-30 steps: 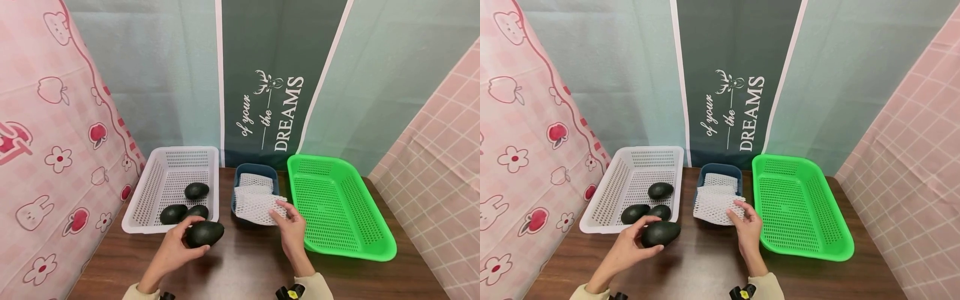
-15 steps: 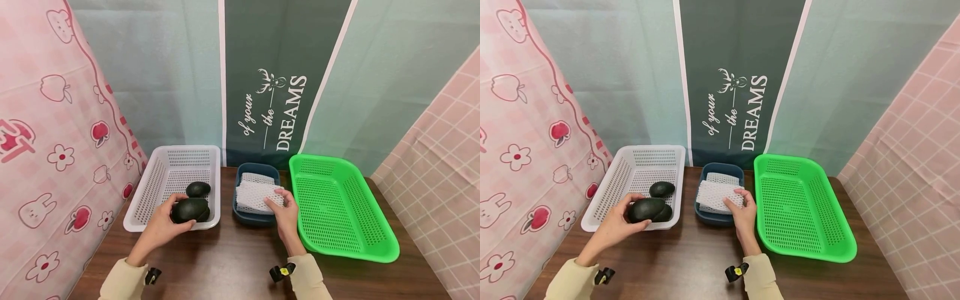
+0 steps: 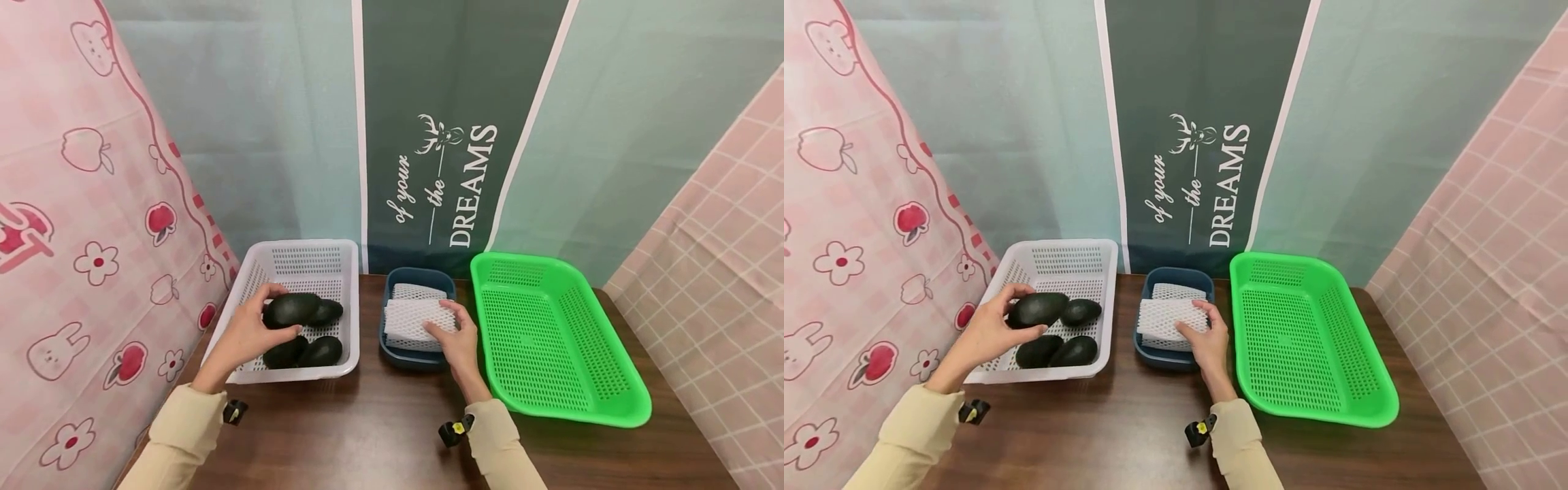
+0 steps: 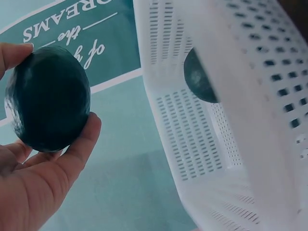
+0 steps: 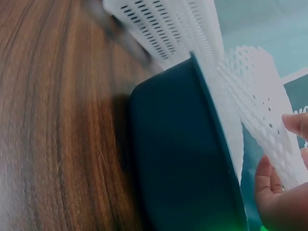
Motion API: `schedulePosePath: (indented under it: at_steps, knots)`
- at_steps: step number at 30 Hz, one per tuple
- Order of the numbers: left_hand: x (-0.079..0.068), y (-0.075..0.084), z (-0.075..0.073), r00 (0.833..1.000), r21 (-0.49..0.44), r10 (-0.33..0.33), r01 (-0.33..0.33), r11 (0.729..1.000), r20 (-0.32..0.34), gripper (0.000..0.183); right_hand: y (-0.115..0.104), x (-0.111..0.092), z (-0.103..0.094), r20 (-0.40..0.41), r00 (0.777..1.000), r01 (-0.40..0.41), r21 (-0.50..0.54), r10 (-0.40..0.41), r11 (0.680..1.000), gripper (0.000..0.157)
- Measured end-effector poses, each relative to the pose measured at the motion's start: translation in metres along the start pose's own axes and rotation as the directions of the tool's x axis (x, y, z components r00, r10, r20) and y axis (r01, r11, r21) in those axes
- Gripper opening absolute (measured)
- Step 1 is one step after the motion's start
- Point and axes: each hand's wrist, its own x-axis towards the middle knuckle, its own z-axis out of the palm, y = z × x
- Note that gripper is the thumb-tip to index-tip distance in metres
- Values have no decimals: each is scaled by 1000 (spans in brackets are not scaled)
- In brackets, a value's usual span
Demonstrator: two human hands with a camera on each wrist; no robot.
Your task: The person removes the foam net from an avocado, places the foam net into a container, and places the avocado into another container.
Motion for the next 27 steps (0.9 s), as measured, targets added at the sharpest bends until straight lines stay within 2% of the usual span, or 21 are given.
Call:
schedulePosePath:
  at_steps: [2, 6, 9, 12, 15, 19, 21, 23, 27]
  knots:
    - [6, -2, -2, 1000, 6, -5, 5, 1000, 1, 56, 11, 6, 0, 14, 1000, 7, -40, -6, 999, 51]
    - [17, -7, -4, 1000, 22, -22, 21, 1000, 14, 57, 14, 9, 2, 32, 999, 5, -166, 1, 986, 52]
    - [26, -10, -5, 998, 22, -43, 42, 999, 41, 58, 16, 9, 4, 38, 999, 38, -274, -28, 961, 52]
    - [35, -14, -7, 996, 25, -63, 62, 998, 63, 57, 18, 10, 6, 49, 995, 103, -362, -91, 926, 50]
    - [44, -19, -9, 993, 41, -86, 83, 996, 82, 58, 19, 10, 8, 62, 989, 149, -412, -135, 899, 46]
    - [57, -26, -12, 986, 44, -119, 114, 992, 117, 58, 18, 12, 8, 79, 981, 195, -437, -178, 878, 43]
    - [62, -31, -14, 977, 25, -154, 152, 988, 147, 59, 18, 12, 8, 112, 970, 243, -453, -215, 858, 42]
    - [65, -38, -14, 962, 11, -206, 207, 978, 180, 60, 19, 12, 8, 157, 951, 310, -477, -267, 822, 41]
    - [65, -54, -9, 925, -18, -296, 309, 951, 240, 62, 24, 10, 9, 261, 894, 448, -520, -364, 727, 39]
